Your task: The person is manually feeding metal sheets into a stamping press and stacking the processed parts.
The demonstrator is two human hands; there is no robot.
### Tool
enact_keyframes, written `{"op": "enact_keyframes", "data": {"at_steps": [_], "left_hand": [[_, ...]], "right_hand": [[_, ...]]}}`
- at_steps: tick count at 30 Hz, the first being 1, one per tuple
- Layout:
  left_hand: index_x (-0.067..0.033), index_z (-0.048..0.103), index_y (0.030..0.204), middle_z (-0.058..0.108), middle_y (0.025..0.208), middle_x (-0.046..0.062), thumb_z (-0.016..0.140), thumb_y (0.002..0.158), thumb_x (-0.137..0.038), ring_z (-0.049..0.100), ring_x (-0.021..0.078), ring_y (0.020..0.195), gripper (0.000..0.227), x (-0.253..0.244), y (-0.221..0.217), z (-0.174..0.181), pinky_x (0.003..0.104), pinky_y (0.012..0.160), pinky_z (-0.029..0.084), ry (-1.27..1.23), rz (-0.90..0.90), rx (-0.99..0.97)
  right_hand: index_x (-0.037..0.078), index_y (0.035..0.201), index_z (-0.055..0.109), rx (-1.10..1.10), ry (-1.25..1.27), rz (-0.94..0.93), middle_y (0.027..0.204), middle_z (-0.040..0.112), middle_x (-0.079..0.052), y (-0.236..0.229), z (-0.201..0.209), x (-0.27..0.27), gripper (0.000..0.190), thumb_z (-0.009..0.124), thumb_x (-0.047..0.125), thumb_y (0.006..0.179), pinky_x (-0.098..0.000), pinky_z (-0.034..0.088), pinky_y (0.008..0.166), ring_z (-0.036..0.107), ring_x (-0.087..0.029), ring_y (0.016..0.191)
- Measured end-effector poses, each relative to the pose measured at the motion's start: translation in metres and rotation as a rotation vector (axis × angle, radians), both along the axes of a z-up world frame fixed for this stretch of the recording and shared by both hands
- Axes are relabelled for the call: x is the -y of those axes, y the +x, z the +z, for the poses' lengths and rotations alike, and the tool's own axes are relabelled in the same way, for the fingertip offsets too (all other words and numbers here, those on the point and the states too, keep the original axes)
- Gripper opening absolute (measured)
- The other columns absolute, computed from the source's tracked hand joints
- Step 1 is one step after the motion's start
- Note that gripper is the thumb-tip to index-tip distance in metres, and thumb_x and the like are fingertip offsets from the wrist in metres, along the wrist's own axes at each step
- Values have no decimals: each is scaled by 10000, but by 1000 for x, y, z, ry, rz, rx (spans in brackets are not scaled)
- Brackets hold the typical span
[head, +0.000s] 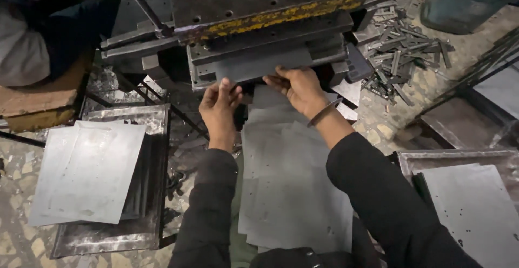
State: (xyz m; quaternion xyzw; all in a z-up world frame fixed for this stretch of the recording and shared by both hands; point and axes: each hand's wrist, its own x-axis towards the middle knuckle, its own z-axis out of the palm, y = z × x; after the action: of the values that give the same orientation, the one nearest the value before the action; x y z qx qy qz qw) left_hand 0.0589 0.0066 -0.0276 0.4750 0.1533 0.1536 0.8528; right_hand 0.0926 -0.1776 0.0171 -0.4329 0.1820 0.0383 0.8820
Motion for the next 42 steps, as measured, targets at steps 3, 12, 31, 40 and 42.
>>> {"op": "enact_keyframes", "data": {"at_steps": [3,12,31,40,42], "left_hand": [[23,705,989,667,885,162,792,930,-162,782,299,758,213,11,0,7,345,665,699,-72,65,-22],[-1,693,926,682,836,167,795,927,-190,777,280,726,215,26,-6,17,352,638,701,-66,88,-26],[1,715,915,750,844,208,805,925,-280,748,213,705,295,12,-3,5,305,620,661,110,-14,-57],[10,686,1017,750,942,227,722,966,-196,754,232,752,215,2,-2,26,324,628,660,121,-111,-105],[-3,695,1000,754,940,205,705,970,-176,755,222,755,176,-4,-10,28,331,631,666,116,-155,-126]], "right_hand": [[-144,1013,544,-1,-29,33,897,598,-204,2,1,5,198,689,-41,927,-473,675,725,757,-464,867],[-169,998,588,-4,-41,6,898,621,-238,2,3,20,173,699,-76,904,-489,690,715,754,-472,849],[-150,1040,578,30,-42,46,951,666,-268,2,-8,23,225,711,0,937,-475,692,784,763,-425,871],[-97,1011,588,17,-38,37,923,620,-201,3,-6,20,165,690,15,945,-482,683,771,756,-410,879],[-108,1024,579,-1,-23,68,938,597,-197,-13,-4,23,188,691,25,950,-480,677,784,744,-401,892]]}}
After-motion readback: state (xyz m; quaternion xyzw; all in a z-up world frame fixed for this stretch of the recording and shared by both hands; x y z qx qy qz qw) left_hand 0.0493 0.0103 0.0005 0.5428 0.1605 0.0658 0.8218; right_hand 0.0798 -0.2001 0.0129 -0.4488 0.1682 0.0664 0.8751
